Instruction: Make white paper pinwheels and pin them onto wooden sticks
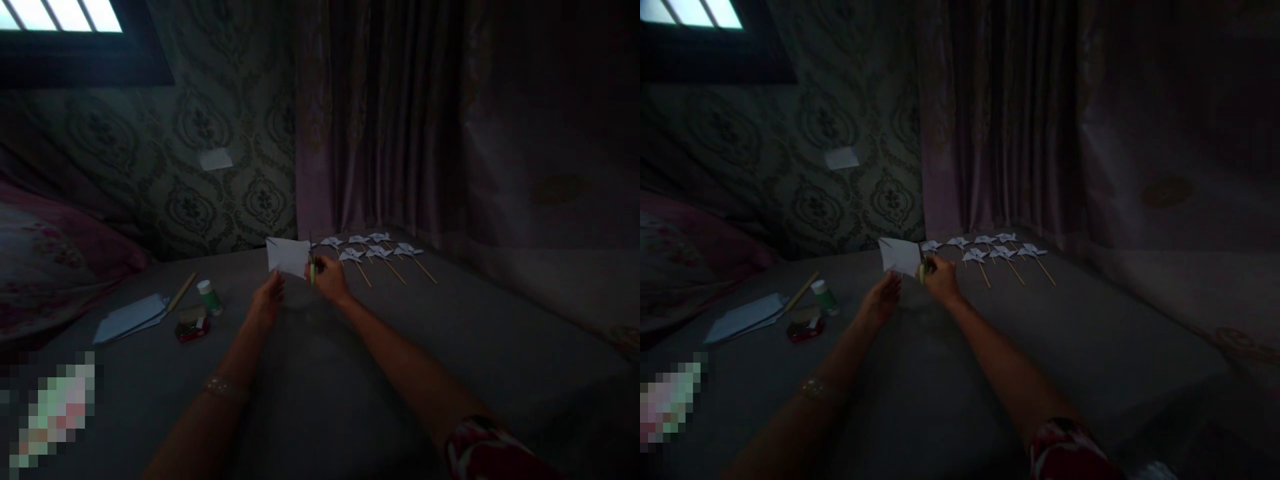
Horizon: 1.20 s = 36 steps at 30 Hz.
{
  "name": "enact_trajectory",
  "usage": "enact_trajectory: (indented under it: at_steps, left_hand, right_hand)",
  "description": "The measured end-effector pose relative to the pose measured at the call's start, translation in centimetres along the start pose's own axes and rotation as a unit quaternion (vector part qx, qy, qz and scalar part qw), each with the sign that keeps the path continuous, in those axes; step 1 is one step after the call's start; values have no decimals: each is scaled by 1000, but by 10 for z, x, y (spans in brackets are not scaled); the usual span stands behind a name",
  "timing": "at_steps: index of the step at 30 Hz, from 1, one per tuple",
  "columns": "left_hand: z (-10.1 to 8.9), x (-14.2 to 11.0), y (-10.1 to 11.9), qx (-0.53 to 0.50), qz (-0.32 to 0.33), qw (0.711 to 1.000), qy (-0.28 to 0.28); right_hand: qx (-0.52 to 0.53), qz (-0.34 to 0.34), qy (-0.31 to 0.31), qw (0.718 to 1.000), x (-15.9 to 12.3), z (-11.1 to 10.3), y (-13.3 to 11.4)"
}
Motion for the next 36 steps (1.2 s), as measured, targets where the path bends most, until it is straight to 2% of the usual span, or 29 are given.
enact_trajectory:
  at_steps: [3,6,9,18,28,36]
  left_hand:
    - [11,-4,-6,-20,-6,998,-57]
    - [17,-6,-14,-23,-6,996,-86]
    - [18,-3,-20,-21,24,994,-100]
    - [1,-2,-30,31,22,996,-82]
    - [-3,3,-41,36,25,994,-96]
    - [1,-1,-38,14,38,995,-93]
  right_hand:
    - [189,72,17,979,0,6,10]
    - [237,97,19,966,-6,11,23]
    - [275,128,-1,953,-14,15,36]
    - [273,145,-13,951,-19,18,43]
    - [279,142,-18,950,-21,24,50]
    - [251,146,-28,956,-25,27,45]
Point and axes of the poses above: each hand's wrist, its own x-axis towards the middle knuckle, its own z-axis out of the palm, y = z × x, the point moved 2 cm from there along x, towards the middle knuckle, and after that the axes turned 14 degrees about -y, right-handed, at the moved point
